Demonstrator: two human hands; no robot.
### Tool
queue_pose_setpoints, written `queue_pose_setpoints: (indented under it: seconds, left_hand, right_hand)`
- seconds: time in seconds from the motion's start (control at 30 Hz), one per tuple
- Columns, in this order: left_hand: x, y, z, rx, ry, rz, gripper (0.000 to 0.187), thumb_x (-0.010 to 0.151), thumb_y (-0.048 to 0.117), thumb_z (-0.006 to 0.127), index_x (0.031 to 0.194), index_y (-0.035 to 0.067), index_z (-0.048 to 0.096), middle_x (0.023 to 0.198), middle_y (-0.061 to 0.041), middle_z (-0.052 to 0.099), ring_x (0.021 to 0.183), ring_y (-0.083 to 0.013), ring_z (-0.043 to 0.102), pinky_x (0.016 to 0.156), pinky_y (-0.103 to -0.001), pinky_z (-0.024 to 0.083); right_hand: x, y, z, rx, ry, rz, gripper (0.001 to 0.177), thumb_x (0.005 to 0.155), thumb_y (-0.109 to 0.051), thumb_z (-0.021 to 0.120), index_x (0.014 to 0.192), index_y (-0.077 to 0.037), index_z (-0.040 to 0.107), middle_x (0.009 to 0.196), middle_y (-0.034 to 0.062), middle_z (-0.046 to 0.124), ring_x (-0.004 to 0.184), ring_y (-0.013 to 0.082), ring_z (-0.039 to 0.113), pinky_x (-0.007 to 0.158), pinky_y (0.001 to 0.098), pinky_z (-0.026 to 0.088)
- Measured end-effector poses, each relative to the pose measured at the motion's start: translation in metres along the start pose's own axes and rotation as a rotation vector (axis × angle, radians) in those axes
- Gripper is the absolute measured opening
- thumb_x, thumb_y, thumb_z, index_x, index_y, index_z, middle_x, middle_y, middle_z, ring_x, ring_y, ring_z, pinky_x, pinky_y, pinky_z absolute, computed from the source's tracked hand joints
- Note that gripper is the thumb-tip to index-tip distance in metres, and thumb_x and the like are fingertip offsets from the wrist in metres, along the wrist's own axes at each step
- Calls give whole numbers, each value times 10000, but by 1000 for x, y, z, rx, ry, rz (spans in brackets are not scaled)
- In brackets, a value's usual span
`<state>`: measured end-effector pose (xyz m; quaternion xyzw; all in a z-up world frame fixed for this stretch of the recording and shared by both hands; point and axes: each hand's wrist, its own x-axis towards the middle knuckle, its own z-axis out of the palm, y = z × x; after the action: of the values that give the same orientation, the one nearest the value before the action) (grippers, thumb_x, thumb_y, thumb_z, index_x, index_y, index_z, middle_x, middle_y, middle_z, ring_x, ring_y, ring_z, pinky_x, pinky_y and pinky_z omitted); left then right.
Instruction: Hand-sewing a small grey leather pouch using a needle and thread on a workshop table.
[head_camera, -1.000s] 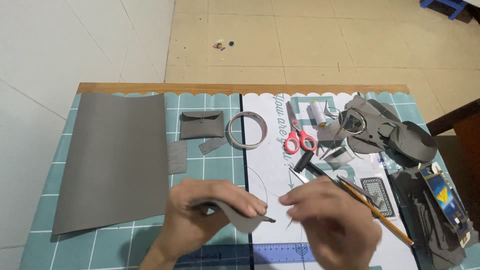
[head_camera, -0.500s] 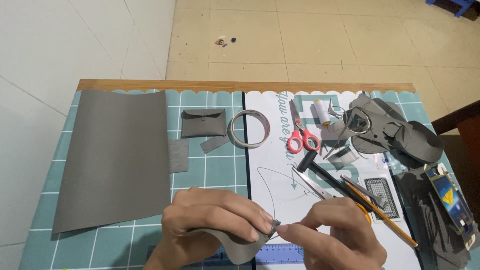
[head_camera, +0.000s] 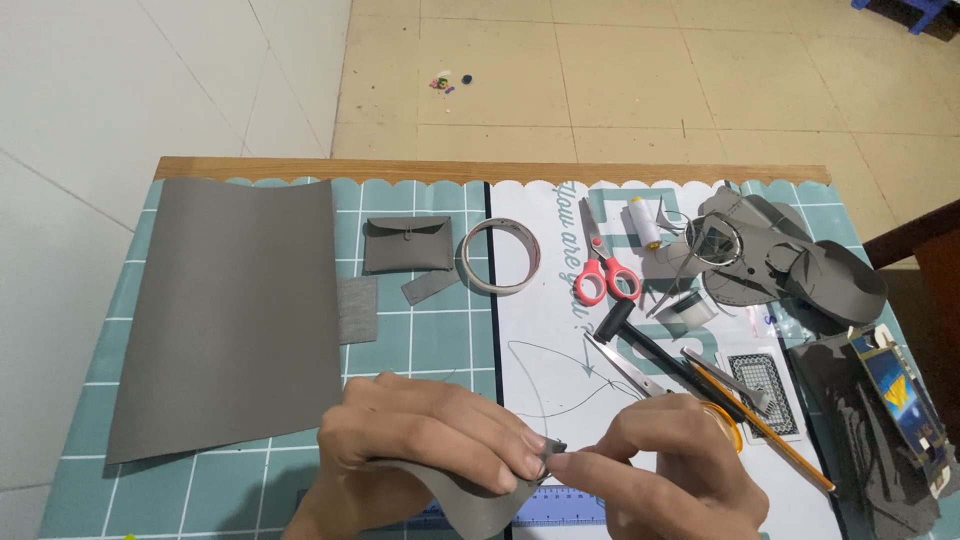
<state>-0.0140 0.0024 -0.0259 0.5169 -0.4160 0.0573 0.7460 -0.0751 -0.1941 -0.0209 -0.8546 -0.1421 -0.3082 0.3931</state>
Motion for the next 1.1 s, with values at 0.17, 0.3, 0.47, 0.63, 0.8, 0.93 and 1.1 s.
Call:
queue_pose_setpoints:
  seconds: [0.17,0.3,0.47,0.63,0.8,0.93,1.1]
  left_hand:
    - [0,0,1,3,15,6,216,1029,93,572,914,-26,711,923,-188,771,853,-359,824,796,-416,739]
    - [-2,3,0,-15,11,-61,180,1028,80,580,946,3,720,952,-163,777,892,-339,824,835,-412,729]
    - [2,4,0,37,5,-33,142,991,35,610,906,-16,712,930,-178,774,865,-348,829,812,-409,739]
    - [-2,1,0,54,35,-67,149,997,90,626,919,7,722,942,-160,781,872,-319,833,821,-387,732]
    - [2,-3,-2,-29,43,-15,297,1040,134,557,880,-75,692,924,-253,746,853,-377,795,788,-415,706]
    - [-5,-10,-10,37,58,-53,142,1022,-5,576,986,-34,710,976,-196,757,909,-330,793,826,-404,703]
    - [-6,-14,-15,122,34,-26,65,974,-7,677,984,22,735,1000,-139,759,960,-311,808,846,-354,701]
  right_hand:
    - [3,-2,1,5,6,-22,289,973,-218,517,861,-205,783,825,-16,593,637,107,527,654,272,441]
    - [4,-2,2,10,5,-21,294,971,-186,521,847,-194,788,804,-13,592,636,112,515,646,275,428]
    - [5,3,0,11,-16,-57,281,964,-126,538,857,-198,788,839,-3,595,643,115,542,649,280,445]
    - [6,9,6,66,2,-139,287,968,-82,529,871,-188,778,852,-1,594,648,106,532,651,265,430]
    - [14,14,14,62,16,-210,275,940,50,595,848,-163,743,813,42,560,625,140,512,589,242,391]
    - [19,23,19,28,13,-256,301,972,22,552,850,-153,763,781,32,554,626,135,506,576,256,394]
    - [21,24,26,52,-2,-270,340,916,176,606,884,-123,764,812,71,552,648,140,531,614,247,458]
